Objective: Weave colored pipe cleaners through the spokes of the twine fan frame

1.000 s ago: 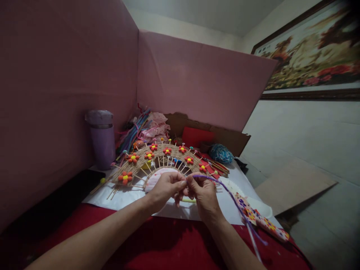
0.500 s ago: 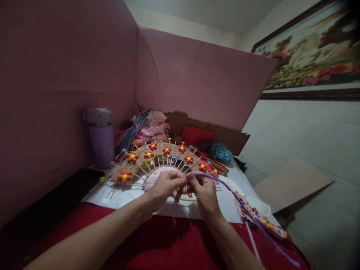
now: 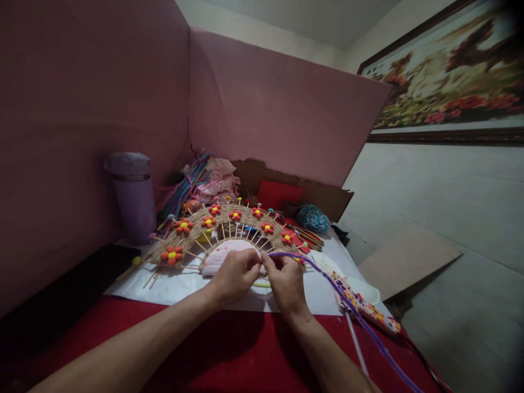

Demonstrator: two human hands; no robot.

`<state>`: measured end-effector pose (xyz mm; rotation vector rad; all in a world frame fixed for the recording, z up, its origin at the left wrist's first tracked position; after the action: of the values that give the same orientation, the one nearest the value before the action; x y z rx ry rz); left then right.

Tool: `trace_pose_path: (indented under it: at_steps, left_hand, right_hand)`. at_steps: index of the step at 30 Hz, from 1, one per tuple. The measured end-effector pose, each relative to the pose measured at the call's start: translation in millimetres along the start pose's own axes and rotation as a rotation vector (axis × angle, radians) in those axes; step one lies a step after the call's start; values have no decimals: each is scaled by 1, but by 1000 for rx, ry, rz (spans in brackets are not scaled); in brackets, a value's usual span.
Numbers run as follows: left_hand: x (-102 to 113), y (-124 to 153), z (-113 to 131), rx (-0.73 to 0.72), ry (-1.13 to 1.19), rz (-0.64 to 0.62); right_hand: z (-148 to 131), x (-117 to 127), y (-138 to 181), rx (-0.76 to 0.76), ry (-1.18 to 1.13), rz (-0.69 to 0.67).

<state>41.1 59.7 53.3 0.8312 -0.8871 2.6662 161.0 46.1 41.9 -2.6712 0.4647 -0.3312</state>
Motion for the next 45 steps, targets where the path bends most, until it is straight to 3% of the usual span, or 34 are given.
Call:
trace_pose_path:
  at_steps: [5, 8, 15, 20, 25, 31, 37, 42, 45]
  left_hand:
    - [-2, 3, -2, -21, -155, -2]
    - [-2, 2, -6, 41, -22, 29]
    - [0, 2, -11, 240, 497, 105]
    - [6, 2, -7, 297, 627, 142]
    - [5, 1, -4, 272, 659, 103]
    - [5, -1, -4, 179, 497, 94]
    - [7, -1, 1, -4, 117, 85]
    - [4, 4, 5, -91, -353, 48]
    - [5, 5, 3, -84, -386, 68]
  right_hand:
    - [4, 2, -1, 12, 88, 41]
    - [7, 1, -3, -29, -33, 18]
    - [4, -14, 1, -139, -426, -173]
    - [-5, -16, 6, -163, -454, -221]
    - [-4, -18, 7, -231, -537, -258]
    - [-1, -19, 5, -243, -560, -259]
    - [5, -12, 1, -160, -440, -173]
    - [7, -11, 1, -99, -295, -156]
    - [4, -13, 3, -112, -307, -169]
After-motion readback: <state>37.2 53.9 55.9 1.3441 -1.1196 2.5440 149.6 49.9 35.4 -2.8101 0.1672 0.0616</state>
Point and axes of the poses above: each hand's wrist, its own y-axis away from the middle knuckle, its own x-axis out of the back of the hand, z = x × y, the point moved 6 cm from there along -y, towards the middle knuckle, and after that the axes turned 7 degrees about -y, right-handed, at the moved point
